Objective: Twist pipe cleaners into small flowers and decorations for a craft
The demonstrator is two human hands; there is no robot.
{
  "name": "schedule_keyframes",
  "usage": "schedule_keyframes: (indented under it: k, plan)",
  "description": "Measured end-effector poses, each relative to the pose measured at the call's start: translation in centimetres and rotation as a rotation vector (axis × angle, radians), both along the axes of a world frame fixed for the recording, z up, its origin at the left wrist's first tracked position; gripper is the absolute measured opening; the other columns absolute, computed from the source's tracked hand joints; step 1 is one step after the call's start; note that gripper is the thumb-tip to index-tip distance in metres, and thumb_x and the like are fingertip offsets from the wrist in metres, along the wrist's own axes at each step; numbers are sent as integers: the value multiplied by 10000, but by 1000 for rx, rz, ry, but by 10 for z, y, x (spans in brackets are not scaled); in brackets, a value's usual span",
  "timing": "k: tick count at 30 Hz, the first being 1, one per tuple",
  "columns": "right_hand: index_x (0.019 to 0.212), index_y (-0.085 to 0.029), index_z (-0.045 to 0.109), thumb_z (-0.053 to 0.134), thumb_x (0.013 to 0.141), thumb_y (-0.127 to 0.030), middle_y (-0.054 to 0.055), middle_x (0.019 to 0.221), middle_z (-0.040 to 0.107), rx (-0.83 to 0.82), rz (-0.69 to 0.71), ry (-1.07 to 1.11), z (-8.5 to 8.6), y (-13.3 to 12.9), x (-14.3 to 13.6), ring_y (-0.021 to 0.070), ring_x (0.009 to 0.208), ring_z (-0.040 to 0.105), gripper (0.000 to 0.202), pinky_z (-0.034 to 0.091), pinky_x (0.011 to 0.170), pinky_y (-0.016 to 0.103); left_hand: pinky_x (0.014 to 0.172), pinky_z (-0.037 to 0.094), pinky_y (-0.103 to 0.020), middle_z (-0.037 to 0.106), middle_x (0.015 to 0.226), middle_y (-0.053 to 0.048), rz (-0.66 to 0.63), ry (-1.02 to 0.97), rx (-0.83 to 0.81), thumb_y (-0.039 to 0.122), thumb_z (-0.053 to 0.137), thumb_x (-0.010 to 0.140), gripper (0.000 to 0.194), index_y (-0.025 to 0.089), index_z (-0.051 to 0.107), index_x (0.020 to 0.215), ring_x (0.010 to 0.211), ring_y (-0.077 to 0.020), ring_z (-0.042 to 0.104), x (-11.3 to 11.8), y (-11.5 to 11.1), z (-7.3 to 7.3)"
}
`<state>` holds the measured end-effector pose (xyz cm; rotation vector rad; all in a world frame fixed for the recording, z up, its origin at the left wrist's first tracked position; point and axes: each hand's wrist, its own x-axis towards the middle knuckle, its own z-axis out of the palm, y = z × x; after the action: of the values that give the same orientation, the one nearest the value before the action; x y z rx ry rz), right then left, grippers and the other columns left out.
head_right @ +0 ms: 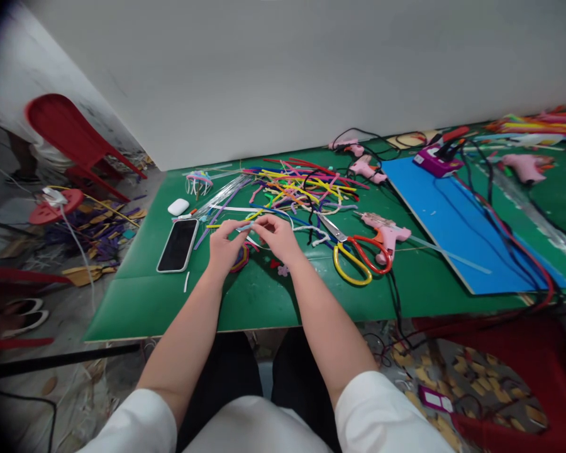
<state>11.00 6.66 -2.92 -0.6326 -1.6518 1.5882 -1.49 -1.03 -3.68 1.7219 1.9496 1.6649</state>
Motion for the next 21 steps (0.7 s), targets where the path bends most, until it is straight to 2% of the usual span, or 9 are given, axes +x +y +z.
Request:
schedule_keyframes:
  k: [6, 9, 14, 18, 21]
  plan:
    - [728, -193, 617, 648, 685, -374, -15, 645, 593, 53, -131, -28, 0, 1, -1, 96, 483, 478, 188, 404, 485, 255, 823, 464, -329, 689, 877, -33, -86, -119, -5, 254, 629, 758, 175, 212, 683, 919, 848, -152, 612, 3, -1, 7]
    - [700, -192, 650, 661, 679, -374, 11, 682, 622, 114, -166, -35, -3, 1, -2, 123, 561, 527, 184, 429, 537, 272, 833, 465, -331, 692, 895, -35, -91, -139, -13, 269, 617, 772, 168, 218, 686, 917, 861, -152, 616, 2, -1, 6]
    - [749, -210, 698, 628, 715, -381, 32, 783, 670, 148, -146, -50, -4, 3, -1, 158, 705, 581, 188, 465, 608, 286, 830, 472, -327, 682, 871, -22, -24, -66, -6, 289, 602, 787, 155, 240, 694, 903, 838, -143, 615, 0, -1, 4]
    - [735, -197, 697, 635, 706, -388, 30, 771, 665, 130, -130, -43, -2, 4, 2, 144, 666, 565, 203, 474, 568, 270, 797, 482, -303, 648, 845, -15, 31, 40, 28, 289, 625, 769, 132, 239, 702, 864, 827, -137, 601, 1, -1, 5]
    - [746, -190, 694, 651, 688, -383, 20, 730, 662, 48, -85, -28, -2, 4, 2, 132, 620, 552, 206, 478, 537, 261, 783, 481, -297, 648, 833, -12, 35, 92, 64, 277, 617, 777, 120, 235, 702, 850, 798, -131, 604, 1, -1, 5]
